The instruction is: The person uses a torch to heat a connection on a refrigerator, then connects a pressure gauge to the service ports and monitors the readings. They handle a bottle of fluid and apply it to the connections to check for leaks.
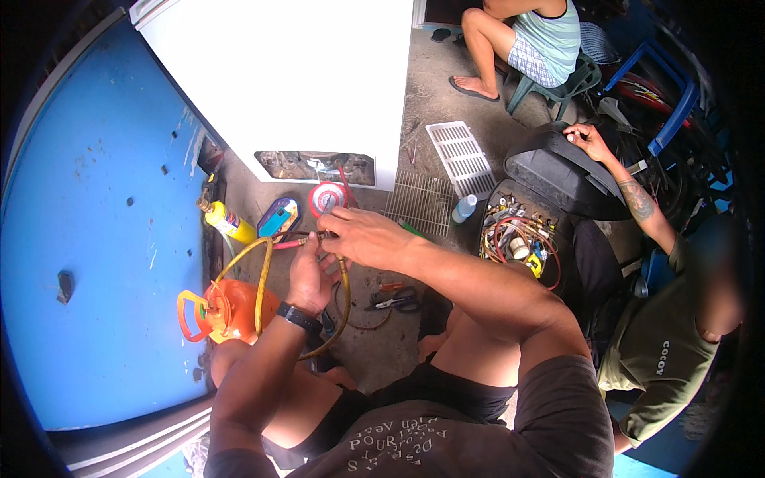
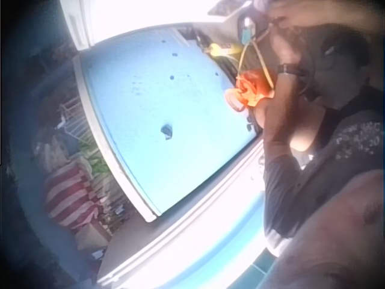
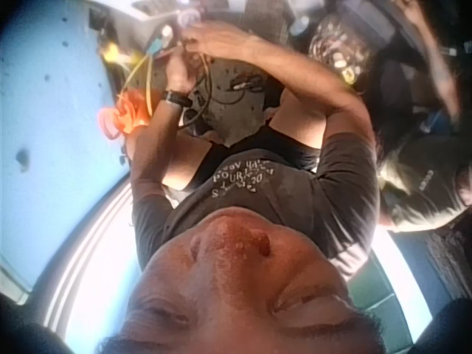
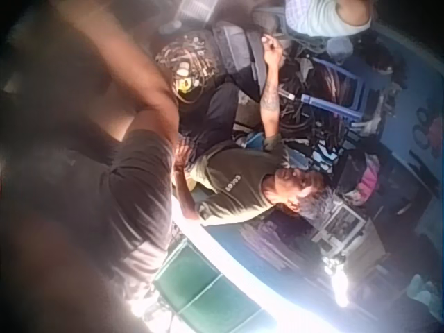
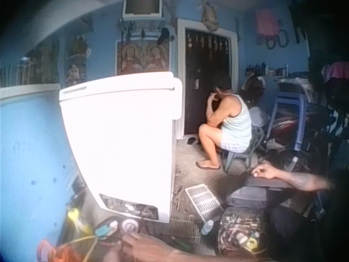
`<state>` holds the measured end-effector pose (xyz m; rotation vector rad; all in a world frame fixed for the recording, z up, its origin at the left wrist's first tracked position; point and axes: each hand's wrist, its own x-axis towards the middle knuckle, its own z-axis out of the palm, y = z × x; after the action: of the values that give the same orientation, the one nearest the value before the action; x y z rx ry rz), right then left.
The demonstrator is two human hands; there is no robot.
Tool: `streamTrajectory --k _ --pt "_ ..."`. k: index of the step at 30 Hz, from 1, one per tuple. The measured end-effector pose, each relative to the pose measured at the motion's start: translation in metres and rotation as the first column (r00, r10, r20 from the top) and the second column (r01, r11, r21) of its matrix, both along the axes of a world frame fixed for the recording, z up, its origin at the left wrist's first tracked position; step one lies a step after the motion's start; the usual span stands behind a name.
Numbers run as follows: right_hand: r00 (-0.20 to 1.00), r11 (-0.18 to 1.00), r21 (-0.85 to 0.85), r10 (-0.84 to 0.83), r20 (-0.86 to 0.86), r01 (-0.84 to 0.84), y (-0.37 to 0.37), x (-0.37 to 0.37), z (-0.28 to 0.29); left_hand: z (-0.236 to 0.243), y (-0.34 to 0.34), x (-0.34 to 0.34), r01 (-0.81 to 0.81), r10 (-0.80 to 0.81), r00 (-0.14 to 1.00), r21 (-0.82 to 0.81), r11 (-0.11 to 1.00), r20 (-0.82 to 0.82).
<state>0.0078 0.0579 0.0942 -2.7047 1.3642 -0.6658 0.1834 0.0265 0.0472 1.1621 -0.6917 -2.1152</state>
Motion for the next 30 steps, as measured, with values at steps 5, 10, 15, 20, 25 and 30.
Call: streamTrajectory --k 5,10,15,20,25,30 --pt "0.999 1.000 0.019 -0.004 0.034 0.003 0.0003 -0.0001 -0.0009 0.0003 -0.0002 -0.0006 -0.002 0.002 1.000 0.002 1.000 0.002" --pt "1.000 1.000 0.021 0.005 0.029 -0.006 -0.0006 -0.0027 -0.0015 -0.0006 0.0001 -0.0020 -0.011 0.011 1.000 0.004 1.000 0.001" --pt "0.999 0.999 0.029 0.014 0.030 -0.015 -0.0010 -0.0052 0.0019 0.0026 0.0001 -0.0022 -0.005 0.005 1.000 0.004 1.000 -0.001" --pt "1.000 0.999 0.036 0.002 -0.003 -0.002 -0.0023 -0.0068 -0.0005 0.0032 0.0004 -0.0028 -0.003 0.003 1.000 0.007 1.000 -0.001" --pt "0.999 0.999 0.043 -0.007 -0.037 0.008 -0.0013 -0.0060 0.0011 0.0011 0.0004 -0.0019 -0.009 0.009 1.000 0.008 1.000 -0.003" --pt "0.997 0.996 0.070 -0.046 -0.056 0.050 -0.0008 -0.0047 0.0002 0.0023 0.0012 -0.0026 -0.008 0.008 1.000 0.004 1.000 0.004"
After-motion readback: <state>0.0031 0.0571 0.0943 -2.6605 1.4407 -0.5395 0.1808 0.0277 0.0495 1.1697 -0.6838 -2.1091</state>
